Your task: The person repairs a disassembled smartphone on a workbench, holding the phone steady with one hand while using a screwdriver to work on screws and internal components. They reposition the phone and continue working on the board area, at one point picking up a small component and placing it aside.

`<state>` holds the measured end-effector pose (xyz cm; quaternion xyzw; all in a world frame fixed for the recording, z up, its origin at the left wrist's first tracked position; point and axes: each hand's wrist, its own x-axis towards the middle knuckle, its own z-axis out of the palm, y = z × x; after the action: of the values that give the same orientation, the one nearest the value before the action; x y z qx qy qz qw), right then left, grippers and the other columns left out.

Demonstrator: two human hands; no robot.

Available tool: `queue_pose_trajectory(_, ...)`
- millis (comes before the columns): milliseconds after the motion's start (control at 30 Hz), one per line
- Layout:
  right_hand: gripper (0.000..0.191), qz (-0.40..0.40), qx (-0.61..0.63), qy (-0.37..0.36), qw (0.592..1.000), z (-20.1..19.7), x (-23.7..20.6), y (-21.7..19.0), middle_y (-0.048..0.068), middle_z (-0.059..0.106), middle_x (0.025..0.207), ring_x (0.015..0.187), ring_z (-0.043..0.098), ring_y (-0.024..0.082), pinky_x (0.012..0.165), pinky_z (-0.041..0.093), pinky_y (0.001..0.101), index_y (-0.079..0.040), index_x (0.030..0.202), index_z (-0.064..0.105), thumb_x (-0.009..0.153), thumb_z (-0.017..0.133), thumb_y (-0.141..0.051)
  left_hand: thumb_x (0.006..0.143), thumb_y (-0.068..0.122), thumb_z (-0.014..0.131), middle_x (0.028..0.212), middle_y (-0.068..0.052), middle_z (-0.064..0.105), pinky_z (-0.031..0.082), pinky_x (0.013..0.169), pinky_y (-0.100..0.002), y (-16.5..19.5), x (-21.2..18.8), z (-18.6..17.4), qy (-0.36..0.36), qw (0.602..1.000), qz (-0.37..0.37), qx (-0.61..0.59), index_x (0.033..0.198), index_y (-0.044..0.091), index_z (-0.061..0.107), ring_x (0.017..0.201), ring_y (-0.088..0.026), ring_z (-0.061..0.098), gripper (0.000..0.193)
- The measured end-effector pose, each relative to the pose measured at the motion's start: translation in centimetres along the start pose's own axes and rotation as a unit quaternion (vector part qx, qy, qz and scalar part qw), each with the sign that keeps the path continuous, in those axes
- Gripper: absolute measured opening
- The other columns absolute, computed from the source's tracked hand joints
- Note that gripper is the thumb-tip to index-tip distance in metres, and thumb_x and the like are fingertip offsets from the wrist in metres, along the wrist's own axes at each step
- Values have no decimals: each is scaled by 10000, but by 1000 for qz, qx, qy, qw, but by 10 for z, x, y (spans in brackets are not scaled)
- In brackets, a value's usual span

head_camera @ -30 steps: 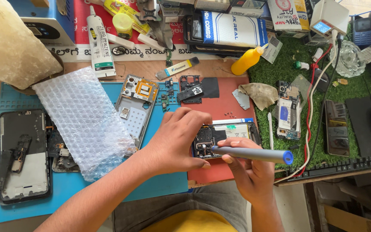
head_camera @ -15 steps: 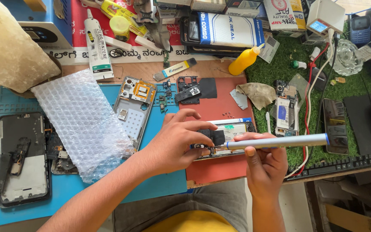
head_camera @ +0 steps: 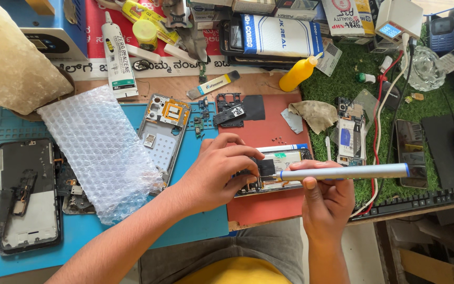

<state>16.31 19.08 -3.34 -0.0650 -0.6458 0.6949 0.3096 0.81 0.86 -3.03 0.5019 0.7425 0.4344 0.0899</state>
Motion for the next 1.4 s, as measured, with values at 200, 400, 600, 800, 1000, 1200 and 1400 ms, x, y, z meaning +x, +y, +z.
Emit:
queue_pose_trajectory(200, 243, -6, -14, 8, 1000, -2, 0, 0, 240, 690, 1137, 1023, 701, 258, 1006, 599, 415, 12, 1272, 533, 1082, 646, -91, 806, 119, 786, 1238, 59, 686, 362, 983, -449, 1, 1, 1, 3, 1000, -8, -11, 948, 172, 710, 1207, -277, 512, 169)
queue_pose_trajectory(400, 260, -7, -4, 11, 1000, -1, -2, 3, 234, 690, 1187, 1100, 698, 269, 1013, 595, 413, -15, 1285, 525, 1066, 653, -73, 816, 100, 776, 1226, 75, 696, 373, 944, -433, 1, 1, 0, 8, 1000, -13, -18, 952, 185, 706, 1174, -264, 527, 175)
queue_pose_trajectory(600, 275, -10, -2, 8, 1000, -1, -2, 5, 225, 690, 1191, 1105, 703, 273, 1009, 600, 421, -39, 1294, 514, 1061, 657, -67, 799, 89, 774, 1219, 74, 699, 373, 944, -436, 1, 1, 1, 6, 1000, -14, -21, 955, 181, 693, 1179, -265, 531, 198)
queue_pose_trajectory(800, 274, -10, -6, 10, 1000, -1, -3, 6, 229, 691, 1200, 1111, 698, 266, 1012, 595, 416, -38, 1300, 522, 1065, 658, -67, 814, 103, 778, 1211, 72, 699, 372, 955, -437, 2, 1, 0, 10, 1000, -9, -22, 970, 179, 694, 1174, -268, 530, 193)
queue_pose_trajectory(1000, 274, -11, 3, 10, 1000, -2, -3, 6, 232, 693, 1202, 1107, 701, 268, 1010, 600, 417, -36, 1298, 527, 1062, 661, -72, 841, 119, 765, 1207, 72, 698, 373, 948, -432, 2, 2, 0, 8, 1000, -10, -21, 980, 179, 697, 1165, -263, 535, 166)
queue_pose_trajectory(1200, 266, -17, 4, 13, 1000, -1, -3, 6, 228, 692, 1200, 1125, 700, 274, 1022, 599, 423, -40, 1299, 527, 1068, 657, -62, 850, 127, 761, 1198, 74, 700, 377, 939, -426, 3, 1, -1, 4, 1000, -16, -25, 980, 179, 699, 1152, -256, 541, 152)
queue_pose_trajectory(1400, 270, -16, 12, 11, 1000, -1, -3, 8, 223, 686, 1197, 1120, 692, 269, 1016, 598, 424, -44, 1297, 523, 1063, 657, -56, 851, 121, 758, 1205, 66, 693, 377, 949, -435, 4, 1, 0, 5, 1000, -9, -26, 988, 174, 688, 1156, -267, 538, 163)
